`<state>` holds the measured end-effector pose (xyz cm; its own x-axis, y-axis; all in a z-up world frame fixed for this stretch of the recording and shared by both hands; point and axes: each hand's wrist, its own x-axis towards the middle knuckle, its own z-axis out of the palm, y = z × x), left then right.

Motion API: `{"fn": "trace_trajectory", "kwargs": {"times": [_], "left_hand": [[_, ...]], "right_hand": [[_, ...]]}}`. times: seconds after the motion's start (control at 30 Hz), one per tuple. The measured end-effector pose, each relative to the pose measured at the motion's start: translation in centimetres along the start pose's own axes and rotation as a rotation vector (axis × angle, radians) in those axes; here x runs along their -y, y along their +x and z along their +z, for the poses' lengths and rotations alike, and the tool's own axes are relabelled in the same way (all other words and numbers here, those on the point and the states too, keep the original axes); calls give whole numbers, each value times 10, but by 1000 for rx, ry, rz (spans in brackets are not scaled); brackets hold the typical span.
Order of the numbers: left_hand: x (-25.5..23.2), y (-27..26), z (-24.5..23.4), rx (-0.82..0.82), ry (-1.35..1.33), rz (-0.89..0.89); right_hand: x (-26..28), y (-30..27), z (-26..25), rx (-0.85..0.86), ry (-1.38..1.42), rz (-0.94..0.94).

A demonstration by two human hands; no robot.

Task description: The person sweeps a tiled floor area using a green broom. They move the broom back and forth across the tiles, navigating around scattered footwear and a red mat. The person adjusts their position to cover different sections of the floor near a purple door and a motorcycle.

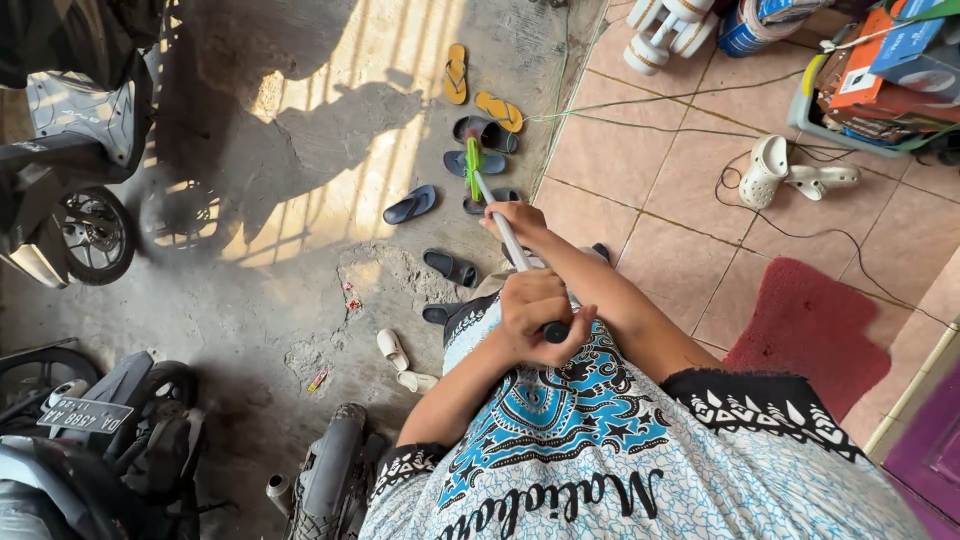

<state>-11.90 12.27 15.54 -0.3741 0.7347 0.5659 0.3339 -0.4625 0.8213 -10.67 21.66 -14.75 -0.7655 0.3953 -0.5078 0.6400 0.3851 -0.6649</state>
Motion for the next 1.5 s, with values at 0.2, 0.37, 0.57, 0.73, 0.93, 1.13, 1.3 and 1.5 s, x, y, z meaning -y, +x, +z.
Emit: {"fn": "trace_trajectory", "kwargs": {"times": [0.2, 0.37, 0.57, 0.73, 0.93, 1.13, 1.3, 1.5], "left_hand": [[-10, -2, -25, -11, -190, 6], [6, -8, -38, 107, -356, -166], [98, -51, 13, 2, -491, -438], [151, -81, 44, -269, -401, -617], [139, -52, 13, -287, -277, -502], [90, -22, -26, -266, -294, -335], [76, -4, -32, -106, -175, -168], [67, 21, -24, 272, -288, -215]], "right_hand": [[-25, -14, -24, -85, 1, 77], [-96, -54, -55, -275, -54, 114], [-133, -89, -92, -153, -448, 208], [-142, -64, -87, -193, -521, 118], [-87, -49, -92, -212, -366, 23], [-42, -28, -80, -191, -387, -148], [-35, -11, -71, -253, -333, -216], [-20, -38, -101, -191, -188, -79]]}}
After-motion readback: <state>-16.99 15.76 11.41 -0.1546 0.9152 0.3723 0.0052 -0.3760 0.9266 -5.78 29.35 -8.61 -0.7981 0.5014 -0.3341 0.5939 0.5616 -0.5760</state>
